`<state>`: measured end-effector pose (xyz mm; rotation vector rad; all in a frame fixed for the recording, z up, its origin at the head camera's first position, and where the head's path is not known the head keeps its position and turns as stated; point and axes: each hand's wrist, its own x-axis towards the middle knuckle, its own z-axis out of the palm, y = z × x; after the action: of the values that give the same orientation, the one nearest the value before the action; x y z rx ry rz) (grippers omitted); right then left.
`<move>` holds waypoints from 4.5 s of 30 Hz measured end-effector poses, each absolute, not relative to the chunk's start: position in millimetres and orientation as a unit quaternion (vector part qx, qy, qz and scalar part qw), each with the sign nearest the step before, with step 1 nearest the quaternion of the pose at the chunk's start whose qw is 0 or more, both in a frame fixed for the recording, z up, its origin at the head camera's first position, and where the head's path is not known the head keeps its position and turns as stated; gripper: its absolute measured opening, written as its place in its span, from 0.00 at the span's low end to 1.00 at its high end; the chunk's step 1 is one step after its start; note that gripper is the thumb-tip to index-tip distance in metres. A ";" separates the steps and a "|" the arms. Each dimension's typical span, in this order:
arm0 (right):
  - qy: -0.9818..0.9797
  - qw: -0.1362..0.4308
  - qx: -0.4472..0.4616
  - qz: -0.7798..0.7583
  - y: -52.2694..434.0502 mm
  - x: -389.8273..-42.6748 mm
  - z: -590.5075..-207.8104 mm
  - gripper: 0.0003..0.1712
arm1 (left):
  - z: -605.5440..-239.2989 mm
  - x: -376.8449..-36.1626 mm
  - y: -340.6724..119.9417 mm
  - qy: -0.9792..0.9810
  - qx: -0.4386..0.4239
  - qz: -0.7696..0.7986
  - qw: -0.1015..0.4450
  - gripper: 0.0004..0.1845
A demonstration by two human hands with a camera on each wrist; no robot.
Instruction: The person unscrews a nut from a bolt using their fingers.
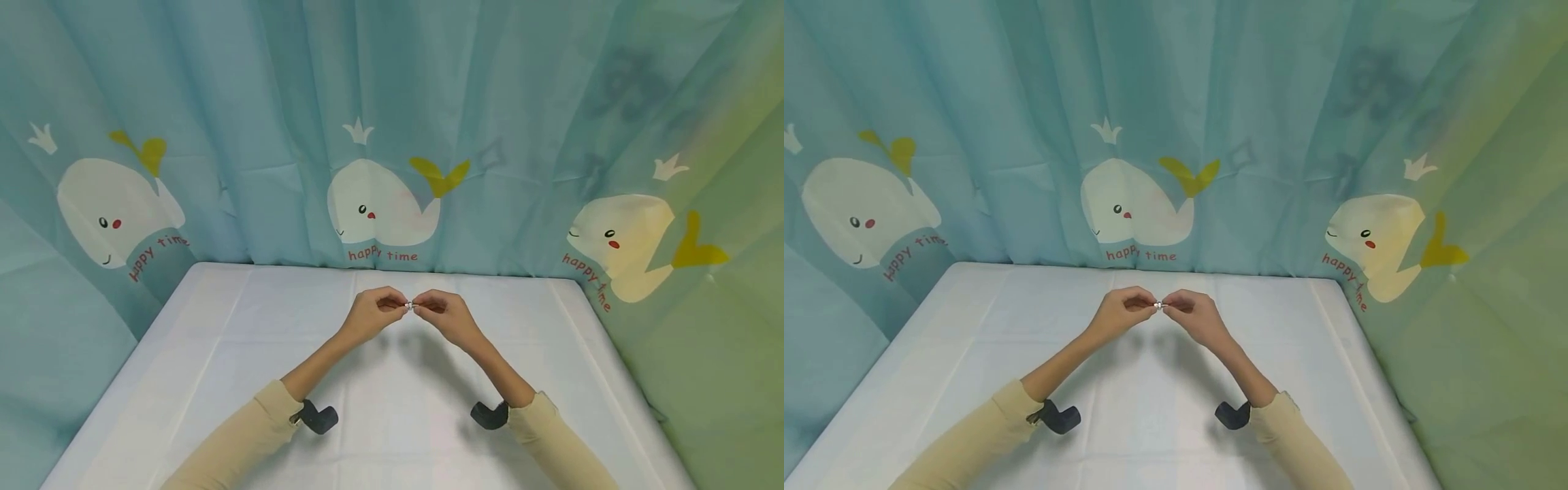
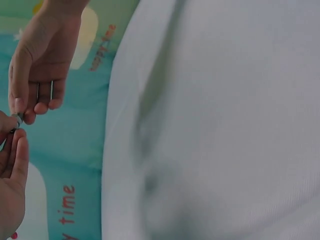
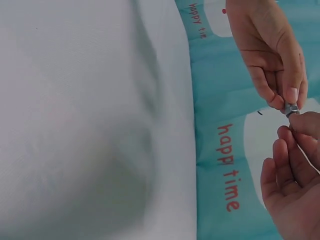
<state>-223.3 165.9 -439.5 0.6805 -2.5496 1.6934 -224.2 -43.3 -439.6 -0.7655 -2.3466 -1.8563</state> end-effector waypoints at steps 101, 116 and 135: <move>-0.694 -0.098 0.139 0.700 152.2 -198.6 -445.1 0.16 | -438.5 -202.5 -47.6 -0.763 -0.212 -0.611 -0.005 0.06; -0.697 -0.106 0.096 0.703 149.3 -200.7 -446.1 0.11 | -436.3 -203.1 -48.6 -0.758 -0.214 -0.616 -0.003 0.07; -0.690 -0.088 0.136 0.706 150.5 -199.7 -447.7 0.18 | -435.1 -203.3 -48.1 -0.757 -0.206 -0.620 -0.006 0.07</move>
<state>-199.7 150.5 -447.7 0.4528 -2.2974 2.3507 -203.3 -48.1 -435.1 -0.6500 -2.3863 -1.9552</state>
